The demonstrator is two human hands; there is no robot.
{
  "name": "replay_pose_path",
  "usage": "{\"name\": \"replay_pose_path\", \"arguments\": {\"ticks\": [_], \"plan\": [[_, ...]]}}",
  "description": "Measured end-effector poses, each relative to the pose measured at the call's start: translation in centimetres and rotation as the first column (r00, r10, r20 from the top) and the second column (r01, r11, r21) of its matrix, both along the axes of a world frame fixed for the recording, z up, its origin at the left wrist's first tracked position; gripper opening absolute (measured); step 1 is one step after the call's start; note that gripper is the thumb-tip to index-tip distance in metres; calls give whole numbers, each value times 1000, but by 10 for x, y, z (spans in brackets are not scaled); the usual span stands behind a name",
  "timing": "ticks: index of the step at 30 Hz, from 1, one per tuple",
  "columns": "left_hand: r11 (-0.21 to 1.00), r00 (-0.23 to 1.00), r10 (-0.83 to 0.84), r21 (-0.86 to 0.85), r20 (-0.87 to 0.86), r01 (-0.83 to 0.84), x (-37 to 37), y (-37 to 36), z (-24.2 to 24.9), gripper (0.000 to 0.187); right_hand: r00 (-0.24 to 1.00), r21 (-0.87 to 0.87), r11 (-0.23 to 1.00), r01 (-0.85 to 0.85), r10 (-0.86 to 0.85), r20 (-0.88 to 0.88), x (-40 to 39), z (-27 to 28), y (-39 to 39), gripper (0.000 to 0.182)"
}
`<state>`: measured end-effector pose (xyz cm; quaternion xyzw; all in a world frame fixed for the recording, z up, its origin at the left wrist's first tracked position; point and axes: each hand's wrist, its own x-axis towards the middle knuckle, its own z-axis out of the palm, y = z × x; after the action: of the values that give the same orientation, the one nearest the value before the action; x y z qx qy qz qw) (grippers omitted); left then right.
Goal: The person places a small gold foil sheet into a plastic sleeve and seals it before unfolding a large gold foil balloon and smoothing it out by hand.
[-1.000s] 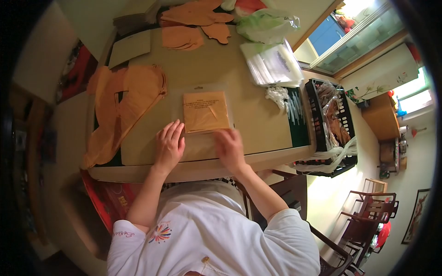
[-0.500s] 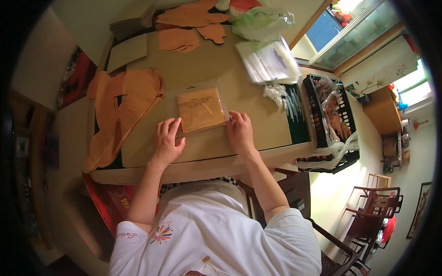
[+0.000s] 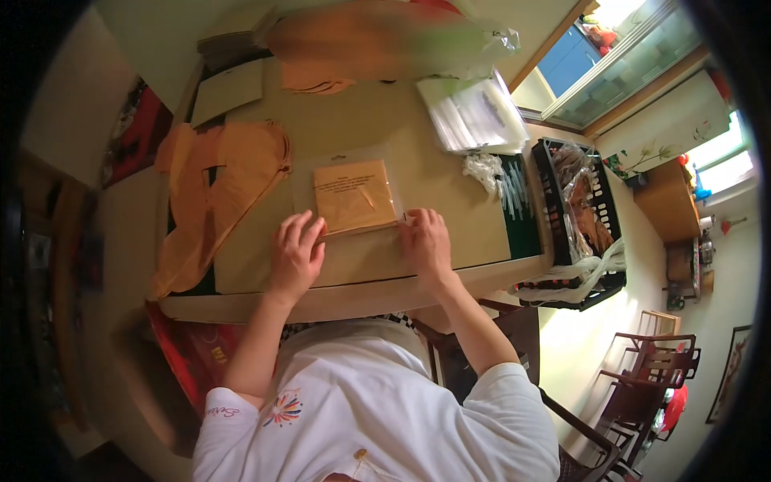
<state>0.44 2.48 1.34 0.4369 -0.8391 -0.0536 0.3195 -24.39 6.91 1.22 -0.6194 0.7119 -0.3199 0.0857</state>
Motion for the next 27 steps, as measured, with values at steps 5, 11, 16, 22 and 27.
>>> {"name": "replay_pose_path", "arguments": {"ticks": [5, 11, 16, 22, 27], "plan": [[978, 978, -209, 7, -19, 209, -54, 9, 2, 22, 998, 93, 995, 47, -43, -51, -5, -5, 2, 11], [968, 966, -252, 3, -51, 252, -91, 6, 6, 15, 841, 245, 969, -26, -111, 530, -9, -1, -1, 14], [964, 962, -263, 7, -67, 264, -98, 2, 16, 12, 400, 230, 971, -61, -187, 897, -5, 6, 1, 13], [953, 955, -295, -64, 37, 297, -99, 3, 17, 7, 413, 219, 975, -41, -183, 892, 0, 10, 3, 13], [955, 956, -292, -36, 38, 293, -102, 2, 14, 6, 418, 221, 975, -28, -190, 888, -1, 8, 3, 13]]}}
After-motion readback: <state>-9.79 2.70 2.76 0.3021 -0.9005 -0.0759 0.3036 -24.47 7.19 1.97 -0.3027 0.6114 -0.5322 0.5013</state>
